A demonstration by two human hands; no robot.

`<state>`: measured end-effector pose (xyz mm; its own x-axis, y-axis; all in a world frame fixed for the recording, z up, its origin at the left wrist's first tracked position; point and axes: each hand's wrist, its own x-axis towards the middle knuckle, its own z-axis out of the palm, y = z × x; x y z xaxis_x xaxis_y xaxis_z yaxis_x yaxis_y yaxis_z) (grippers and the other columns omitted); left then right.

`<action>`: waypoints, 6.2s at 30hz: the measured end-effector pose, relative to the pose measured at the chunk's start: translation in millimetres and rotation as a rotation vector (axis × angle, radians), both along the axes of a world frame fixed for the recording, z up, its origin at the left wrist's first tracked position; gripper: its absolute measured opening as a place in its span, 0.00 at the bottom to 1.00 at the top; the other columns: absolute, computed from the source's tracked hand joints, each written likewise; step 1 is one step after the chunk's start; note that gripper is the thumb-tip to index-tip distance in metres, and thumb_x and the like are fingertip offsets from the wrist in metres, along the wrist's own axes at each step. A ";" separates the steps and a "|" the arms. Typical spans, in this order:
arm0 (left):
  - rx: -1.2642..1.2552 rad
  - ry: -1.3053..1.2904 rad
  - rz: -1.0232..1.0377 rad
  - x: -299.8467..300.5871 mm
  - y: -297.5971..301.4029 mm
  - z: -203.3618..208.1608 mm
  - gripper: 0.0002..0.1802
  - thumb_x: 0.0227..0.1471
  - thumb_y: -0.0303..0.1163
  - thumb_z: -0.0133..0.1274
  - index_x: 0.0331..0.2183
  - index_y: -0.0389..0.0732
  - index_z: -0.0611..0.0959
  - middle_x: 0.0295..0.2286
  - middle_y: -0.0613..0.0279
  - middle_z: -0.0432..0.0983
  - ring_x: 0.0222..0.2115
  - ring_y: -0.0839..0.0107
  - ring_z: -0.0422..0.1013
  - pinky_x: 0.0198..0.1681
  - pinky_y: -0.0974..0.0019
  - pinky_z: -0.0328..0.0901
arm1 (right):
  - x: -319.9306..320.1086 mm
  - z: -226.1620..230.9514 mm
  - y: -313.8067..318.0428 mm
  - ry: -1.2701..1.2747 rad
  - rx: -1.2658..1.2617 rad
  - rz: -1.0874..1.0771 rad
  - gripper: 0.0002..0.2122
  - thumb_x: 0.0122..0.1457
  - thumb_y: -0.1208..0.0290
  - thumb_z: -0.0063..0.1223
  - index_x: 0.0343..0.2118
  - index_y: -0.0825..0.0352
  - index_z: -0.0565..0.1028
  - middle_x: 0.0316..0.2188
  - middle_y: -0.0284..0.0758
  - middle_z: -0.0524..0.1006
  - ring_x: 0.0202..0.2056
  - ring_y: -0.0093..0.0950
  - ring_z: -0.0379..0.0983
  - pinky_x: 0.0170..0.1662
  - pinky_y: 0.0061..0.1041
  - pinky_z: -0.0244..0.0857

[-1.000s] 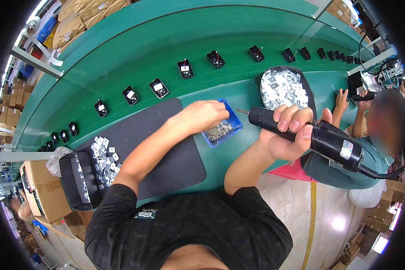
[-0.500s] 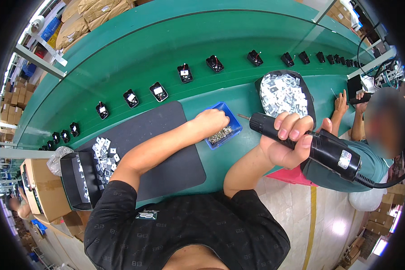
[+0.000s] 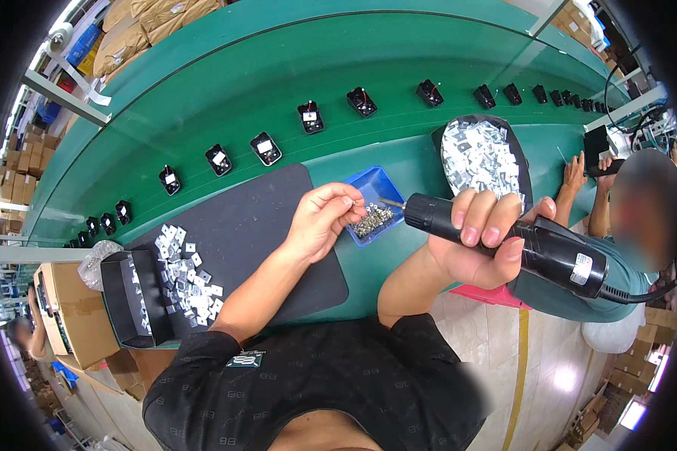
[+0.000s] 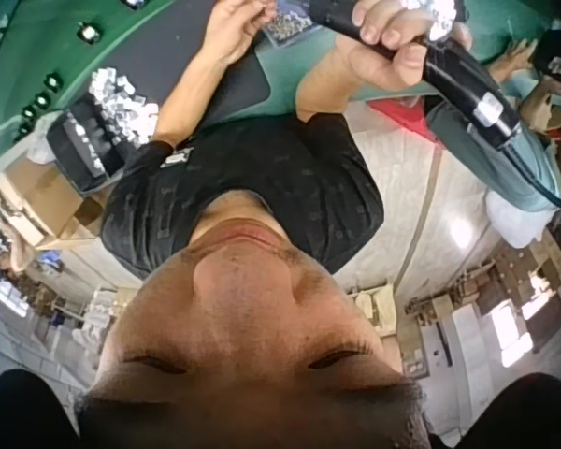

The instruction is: Assembling small electronic components using a handheld electric screwdriver on a factory production line.

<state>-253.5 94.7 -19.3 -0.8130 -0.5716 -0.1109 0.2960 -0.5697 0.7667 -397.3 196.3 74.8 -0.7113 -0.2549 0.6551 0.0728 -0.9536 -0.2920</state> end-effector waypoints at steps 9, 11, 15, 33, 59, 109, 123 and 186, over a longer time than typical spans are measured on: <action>0.537 0.172 0.163 -3.8 26.0 25.2 0.06 0.54 0.23 0.43 0.36 0.36 0.73 0.33 0.57 0.74 0.33 0.70 0.74 0.37 0.73 0.72 | 9.1 -1.4 -4.0 0.012 -0.024 0.127 0.25 0.53 0.73 0.49 0.53 0.64 0.54 0.19 0.32 0.66 0.18 0.25 0.65 0.22 0.26 0.61; 0.536 0.196 0.147 -4.8 30.1 27.7 0.06 0.55 0.24 0.43 0.36 0.35 0.73 0.34 0.56 0.74 0.34 0.70 0.74 0.37 0.72 0.72 | 5.8 -1.7 -4.0 0.075 -0.009 0.149 0.24 0.54 0.71 0.47 0.53 0.63 0.54 0.21 0.31 0.66 0.20 0.23 0.64 0.25 0.25 0.60; 0.504 0.262 0.109 -3.6 31.8 31.3 0.08 0.54 0.25 0.45 0.37 0.35 0.75 0.35 0.56 0.75 0.37 0.69 0.73 0.39 0.72 0.72 | 3.3 -4.5 -5.8 0.125 -0.011 0.209 0.23 0.56 0.69 0.45 0.53 0.61 0.54 0.24 0.30 0.66 0.22 0.22 0.63 0.29 0.25 0.59; 0.062 0.066 0.204 -7.3 38.9 28.7 0.08 0.55 0.24 0.44 0.36 0.31 0.75 0.31 0.51 0.76 0.32 0.66 0.75 0.36 0.69 0.72 | -4.9 -3.0 0.4 0.094 0.035 0.232 0.25 0.53 0.72 0.52 0.51 0.59 0.54 0.20 0.30 0.68 0.19 0.25 0.66 0.25 0.27 0.64; -1.463 -0.981 0.284 -33.0 -124.5 -17.2 0.34 0.39 0.43 0.59 0.46 0.35 0.70 0.50 0.43 0.61 0.52 0.52 0.58 0.54 0.58 0.54 | -42.9 -10.5 2.0 0.134 -0.029 0.286 0.26 0.50 0.71 0.54 0.49 0.63 0.54 0.17 0.29 0.67 0.17 0.24 0.66 0.21 0.23 0.64; -1.589 -0.406 0.113 -12.1 -1.4 42.9 0.18 0.26 0.32 0.67 0.26 0.43 0.79 0.46 0.52 0.67 0.43 0.54 0.67 0.43 0.59 0.64 | -28.4 -17.1 -13.6 0.151 0.135 0.219 0.25 0.52 0.74 0.52 0.51 0.63 0.53 0.19 0.31 0.67 0.18 0.24 0.65 0.24 0.26 0.63; -1.588 -0.476 0.169 -19.0 7.4 56.6 0.17 0.25 0.31 0.67 0.24 0.42 0.79 0.44 0.53 0.68 0.41 0.56 0.68 0.42 0.61 0.65 | -22.1 -12.8 -15.7 0.070 0.161 0.133 0.25 0.48 0.74 0.58 0.46 0.64 0.56 0.16 0.31 0.68 0.16 0.24 0.66 0.22 0.25 0.64; -1.737 -0.916 0.329 -122.1 -126.8 -53.6 0.33 0.33 0.45 0.62 0.41 0.36 0.73 0.46 0.40 0.63 0.49 0.47 0.59 0.51 0.53 0.57 | -88.5 -23.4 14.5 -0.116 0.129 -0.217 0.26 0.53 0.69 0.48 0.53 0.65 0.53 0.17 0.31 0.63 0.15 0.20 0.60 0.21 0.21 0.59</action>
<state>-375.6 -32.1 -72.8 -0.7072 -0.5958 0.3808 -0.5173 0.8031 0.2957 -485.8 210.8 51.4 -0.8265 -0.1646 0.5384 -0.0892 -0.9060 -0.4139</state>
